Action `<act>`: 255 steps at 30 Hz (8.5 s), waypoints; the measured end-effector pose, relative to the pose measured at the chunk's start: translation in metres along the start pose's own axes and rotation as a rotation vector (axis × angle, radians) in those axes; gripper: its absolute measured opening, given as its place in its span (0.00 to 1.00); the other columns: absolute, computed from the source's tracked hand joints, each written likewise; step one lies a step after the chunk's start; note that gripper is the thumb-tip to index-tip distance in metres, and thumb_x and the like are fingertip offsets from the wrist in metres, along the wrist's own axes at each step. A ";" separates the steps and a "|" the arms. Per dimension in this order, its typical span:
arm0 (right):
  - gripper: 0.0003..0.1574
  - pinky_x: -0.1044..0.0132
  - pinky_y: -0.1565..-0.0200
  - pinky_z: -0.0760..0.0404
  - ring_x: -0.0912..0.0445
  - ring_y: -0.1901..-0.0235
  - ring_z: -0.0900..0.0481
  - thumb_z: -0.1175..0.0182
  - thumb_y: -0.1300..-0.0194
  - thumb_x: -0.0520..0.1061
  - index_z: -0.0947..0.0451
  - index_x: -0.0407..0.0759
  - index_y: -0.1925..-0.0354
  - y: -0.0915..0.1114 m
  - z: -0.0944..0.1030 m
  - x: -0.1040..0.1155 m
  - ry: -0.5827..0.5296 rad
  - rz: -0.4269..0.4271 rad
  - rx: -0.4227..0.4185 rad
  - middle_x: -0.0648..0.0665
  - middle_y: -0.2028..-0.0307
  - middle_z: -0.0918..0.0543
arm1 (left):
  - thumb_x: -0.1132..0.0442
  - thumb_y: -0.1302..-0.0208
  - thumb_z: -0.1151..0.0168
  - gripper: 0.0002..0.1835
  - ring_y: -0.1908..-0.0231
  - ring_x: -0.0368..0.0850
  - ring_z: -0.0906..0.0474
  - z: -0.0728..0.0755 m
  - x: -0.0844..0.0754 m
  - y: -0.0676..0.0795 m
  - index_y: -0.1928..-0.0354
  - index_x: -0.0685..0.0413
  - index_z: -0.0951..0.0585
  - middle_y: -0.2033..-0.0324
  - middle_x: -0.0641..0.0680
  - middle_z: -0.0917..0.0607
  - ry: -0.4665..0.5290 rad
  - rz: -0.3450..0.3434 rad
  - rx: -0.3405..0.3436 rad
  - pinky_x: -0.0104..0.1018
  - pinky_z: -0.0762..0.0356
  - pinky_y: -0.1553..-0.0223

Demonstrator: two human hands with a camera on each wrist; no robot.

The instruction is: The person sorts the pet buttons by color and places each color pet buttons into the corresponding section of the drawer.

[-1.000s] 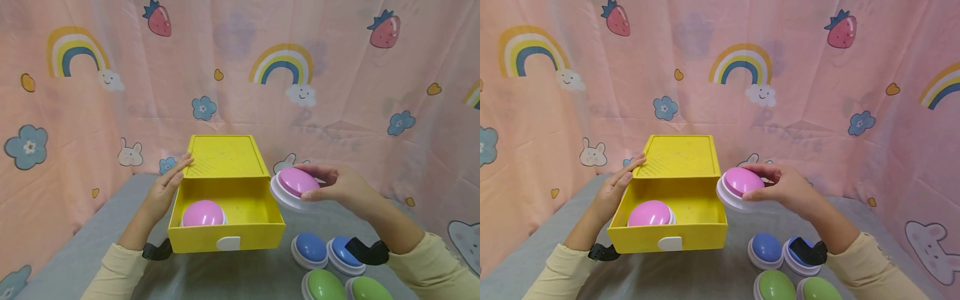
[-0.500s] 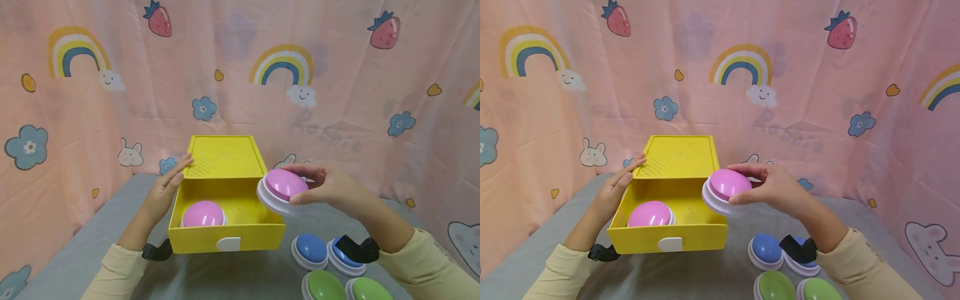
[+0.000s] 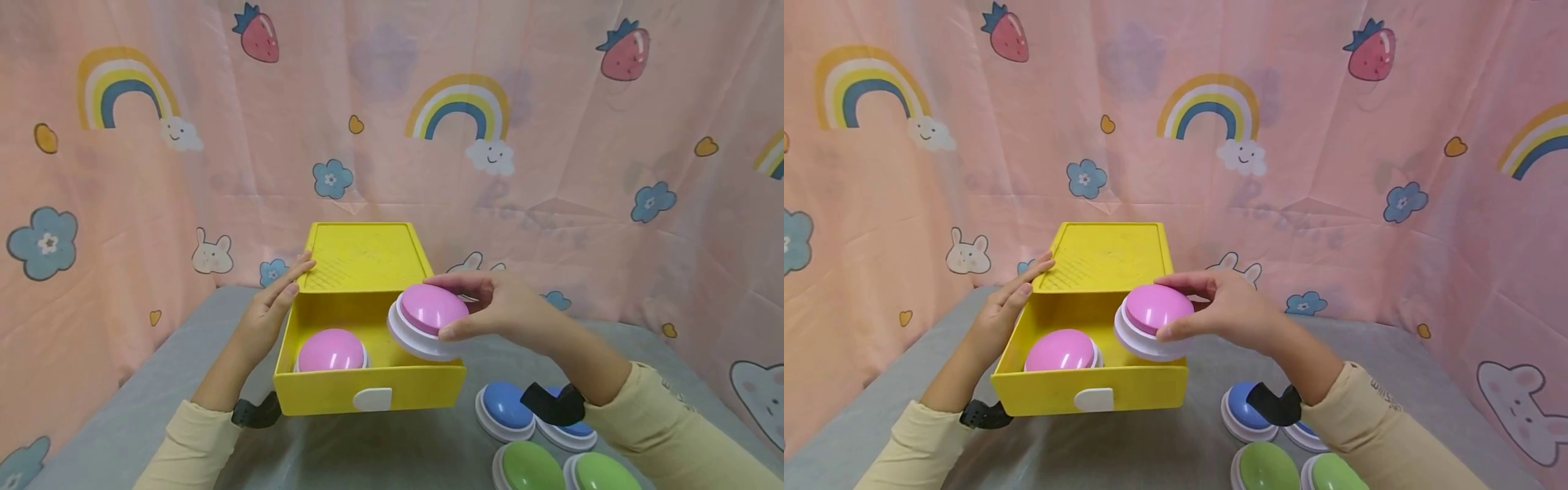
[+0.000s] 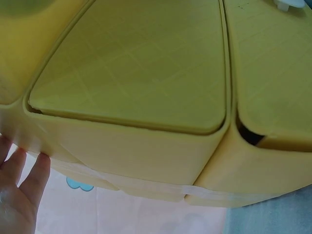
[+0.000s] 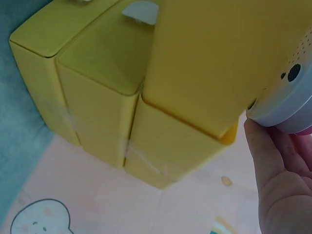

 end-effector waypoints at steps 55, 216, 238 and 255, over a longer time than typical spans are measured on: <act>0.41 0.62 0.55 0.12 0.52 0.54 0.19 0.22 0.52 0.55 0.20 0.46 0.41 -0.024 -0.038 0.021 0.472 0.101 0.055 0.45 0.50 0.15 | 0.54 0.20 0.62 0.24 0.21 0.47 0.52 0.001 0.000 -0.001 0.26 0.43 0.33 0.23 0.44 0.42 -0.004 0.003 -0.008 0.61 0.44 0.26; 0.45 0.56 0.40 0.20 0.44 0.43 0.17 0.46 0.28 0.64 0.34 0.27 0.34 0.041 -0.144 -0.017 -1.014 -0.435 0.155 0.35 0.44 0.17 | 0.54 0.20 0.62 0.25 0.21 0.47 0.54 0.000 0.001 0.000 0.26 0.44 0.34 0.22 0.45 0.43 0.006 0.011 -0.008 0.64 0.49 0.25; 0.46 0.57 0.44 0.17 0.44 0.46 0.15 0.44 0.30 0.65 0.30 0.26 0.37 0.036 -0.141 -0.012 -0.988 -0.395 0.105 0.33 0.47 0.16 | 0.53 0.20 0.62 0.25 0.21 0.47 0.53 0.000 0.000 0.000 0.27 0.45 0.33 0.22 0.45 0.42 0.000 0.006 -0.013 0.63 0.48 0.25; 0.45 0.60 0.45 0.17 0.51 0.50 0.13 0.46 0.28 0.64 0.33 0.26 0.36 0.026 -0.135 -0.016 -0.993 -0.353 0.094 0.35 0.47 0.15 | 0.53 0.20 0.62 0.24 0.21 0.46 0.54 0.000 0.000 0.000 0.26 0.43 0.34 0.22 0.43 0.43 -0.002 0.005 -0.002 0.64 0.51 0.25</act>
Point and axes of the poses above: each hand's wrist, its own y-axis away from the middle knuckle, its own z-axis out of the back of the hand, x = y × z, the point moved 4 cm from there along -y, towards the middle knuckle
